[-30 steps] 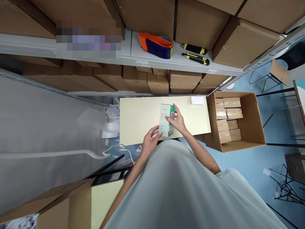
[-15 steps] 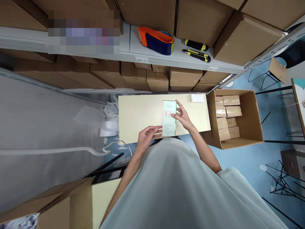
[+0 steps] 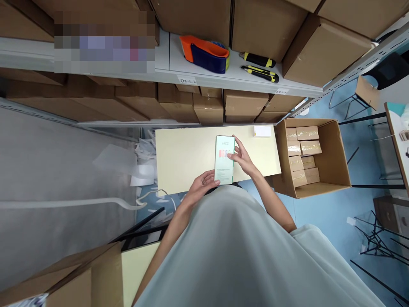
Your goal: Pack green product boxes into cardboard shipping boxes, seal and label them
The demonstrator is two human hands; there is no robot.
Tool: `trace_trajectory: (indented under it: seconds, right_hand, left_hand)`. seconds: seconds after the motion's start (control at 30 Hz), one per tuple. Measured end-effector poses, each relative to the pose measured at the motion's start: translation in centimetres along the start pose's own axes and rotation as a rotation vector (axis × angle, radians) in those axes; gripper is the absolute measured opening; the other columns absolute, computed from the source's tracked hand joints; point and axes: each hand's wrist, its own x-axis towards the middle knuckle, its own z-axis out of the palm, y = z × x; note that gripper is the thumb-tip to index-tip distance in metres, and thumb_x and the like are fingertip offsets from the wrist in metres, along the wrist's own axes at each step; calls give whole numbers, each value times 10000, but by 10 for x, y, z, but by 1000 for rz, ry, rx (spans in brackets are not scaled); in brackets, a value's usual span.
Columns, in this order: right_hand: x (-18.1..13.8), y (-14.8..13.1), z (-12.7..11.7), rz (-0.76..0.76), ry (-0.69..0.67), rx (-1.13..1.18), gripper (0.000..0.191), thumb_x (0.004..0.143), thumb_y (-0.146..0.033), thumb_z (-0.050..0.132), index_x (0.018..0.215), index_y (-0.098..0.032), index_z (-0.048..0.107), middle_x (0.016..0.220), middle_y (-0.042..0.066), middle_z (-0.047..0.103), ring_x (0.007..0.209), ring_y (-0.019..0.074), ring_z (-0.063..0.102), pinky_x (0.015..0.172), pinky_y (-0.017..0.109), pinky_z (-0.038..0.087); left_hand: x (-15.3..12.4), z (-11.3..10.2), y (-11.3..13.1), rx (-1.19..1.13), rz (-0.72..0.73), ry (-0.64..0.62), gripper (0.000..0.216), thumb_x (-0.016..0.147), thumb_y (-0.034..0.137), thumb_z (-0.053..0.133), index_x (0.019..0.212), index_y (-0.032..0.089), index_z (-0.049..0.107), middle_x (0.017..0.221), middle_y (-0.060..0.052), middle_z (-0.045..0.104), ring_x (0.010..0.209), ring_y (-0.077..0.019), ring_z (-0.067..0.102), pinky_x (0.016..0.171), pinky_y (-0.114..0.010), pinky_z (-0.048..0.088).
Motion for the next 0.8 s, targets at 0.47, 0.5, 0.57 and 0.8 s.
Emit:
trace_trajectory:
  seconds: [0.47,0.5,0.57,0.8]
  right_hand:
    - [-9,4,28,69,294,-425,1152,899,-517,846,1821,-389,168,1636,117,604,1277,368,733,1174,638,585]
    - [-9,6,24,60,273,-355,1154,900,-522,848,1821,-377,167,1625,120,612,1257,345,743,1161,599,602]
    - [-11,10,17,61,226,-190,1165,897,-553,852,1820,-351,170,1595,133,628,1199,305,765,1106,528,640]
    - [-19,15,8,45,120,62,1199,854,-630,884,1805,-345,212,1551,136,642,1133,263,768,992,436,675]
  left_hand:
    - [4,28,-14,196,147,323,808,640,544,1018,1261,230,607,1349,-141,754,1331,-330,730,1066,-504,671]
    - [2,24,-12,176,150,290,795,658,586,1004,1253,231,614,1389,-150,743,1377,-344,706,1073,-503,668]
    - [0,13,-7,104,117,220,801,704,665,966,1288,231,631,1458,-165,721,1424,-365,680,1089,-515,659]
    - [-10,-8,8,-27,-13,-30,939,715,638,996,1503,271,643,1493,-173,726,1334,-371,740,1115,-564,644]
